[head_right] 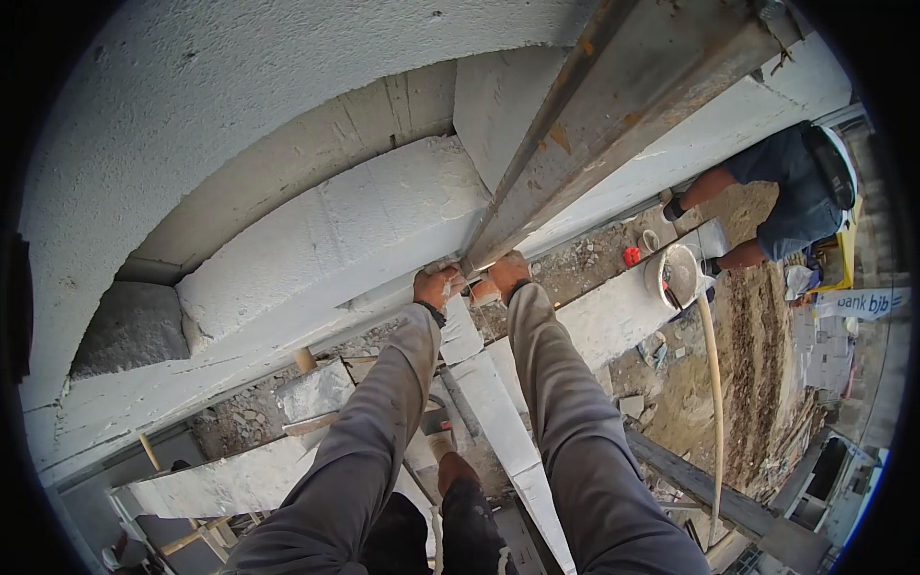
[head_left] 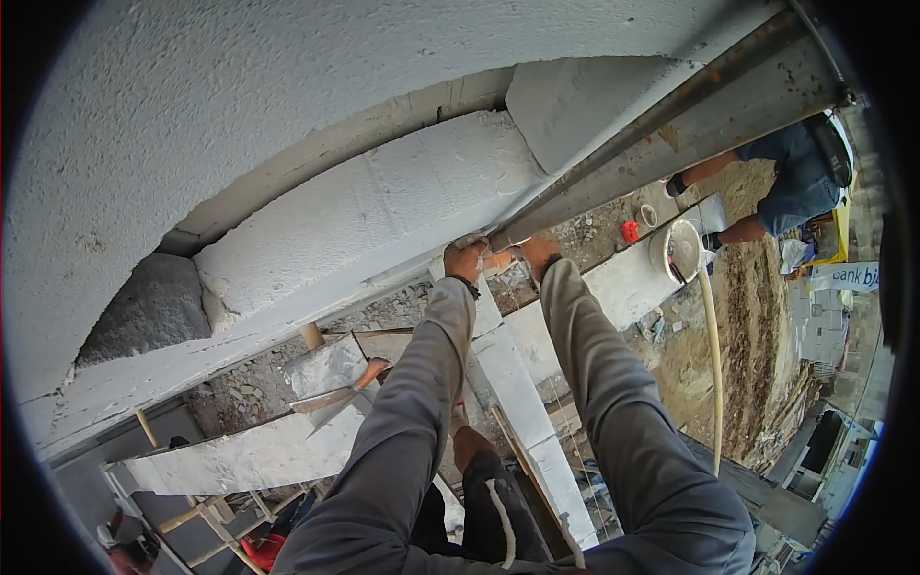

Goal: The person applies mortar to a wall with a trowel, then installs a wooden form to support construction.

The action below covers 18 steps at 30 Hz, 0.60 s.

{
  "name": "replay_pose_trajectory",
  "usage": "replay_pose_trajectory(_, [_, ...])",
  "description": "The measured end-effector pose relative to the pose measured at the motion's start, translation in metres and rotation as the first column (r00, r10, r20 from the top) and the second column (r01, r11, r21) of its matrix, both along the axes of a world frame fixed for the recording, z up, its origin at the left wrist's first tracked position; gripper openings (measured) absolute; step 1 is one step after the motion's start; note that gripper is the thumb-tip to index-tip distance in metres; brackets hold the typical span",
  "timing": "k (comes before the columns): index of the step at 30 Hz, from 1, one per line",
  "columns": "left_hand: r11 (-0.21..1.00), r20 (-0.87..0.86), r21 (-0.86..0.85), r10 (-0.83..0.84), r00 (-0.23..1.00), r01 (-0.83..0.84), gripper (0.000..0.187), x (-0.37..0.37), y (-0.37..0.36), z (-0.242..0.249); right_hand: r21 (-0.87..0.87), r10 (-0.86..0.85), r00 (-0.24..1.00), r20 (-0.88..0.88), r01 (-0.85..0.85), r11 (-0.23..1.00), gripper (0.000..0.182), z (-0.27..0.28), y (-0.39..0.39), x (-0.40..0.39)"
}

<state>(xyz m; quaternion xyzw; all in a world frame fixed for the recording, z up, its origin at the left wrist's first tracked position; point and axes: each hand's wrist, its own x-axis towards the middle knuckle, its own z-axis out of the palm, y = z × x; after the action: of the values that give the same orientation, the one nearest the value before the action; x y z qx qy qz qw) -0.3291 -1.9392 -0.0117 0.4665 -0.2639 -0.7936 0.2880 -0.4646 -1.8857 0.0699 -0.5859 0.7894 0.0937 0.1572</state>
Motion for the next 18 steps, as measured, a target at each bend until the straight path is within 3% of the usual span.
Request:
replay_pose_trajectory(5, [1.0,-0.011,0.006,-0.006,1.0,0.006,0.012,0.001,0.0,0.003,-0.011,-0.022,0.999,0.028,0.022,1.0,0.027,0.015,-0.001,0.005])
replay_pose_trajectory(8, [0.998,0.022,-0.055,-0.011,1.0,0.012,0.011,-0.001,0.0,-0.001,0.007,0.082,0.994,-0.078,-0.082,0.997,0.024,0.011,0.0,0.001])
replay_pose_trajectory(13, [0.991,0.044,-0.132,-0.012,0.999,0.018,0.01,-0.002,0.0,-0.001,-0.151,-0.088,0.965,0.246,0.127,0.98,0.023,0.006,0.003,0.0])
replay_pose_trajectory(14, [0.991,0.044,-0.131,-0.012,0.999,0.018,0.01,-0.002,0.001,-0.002,-0.15,-0.088,0.965,0.245,0.127,0.98,0.023,0.0,0.005,0.0])
replay_pose_trajectory(16, [0.992,0.036,-0.124,0.0,0.999,0.004,0.01,-0.003,0.001,0.002,-0.318,-0.12,0.792,0.598,0.372,0.872,0.025,-0.033,0.007,-0.002])
replay_pose_trajectory(18, [0.989,0.062,-0.147,0.009,0.998,0.0,0.01,-0.004,0.002,-0.003,-0.349,-0.03,0.508,0.861,0.632,0.692,0.028,-0.066,0.012,-0.004])
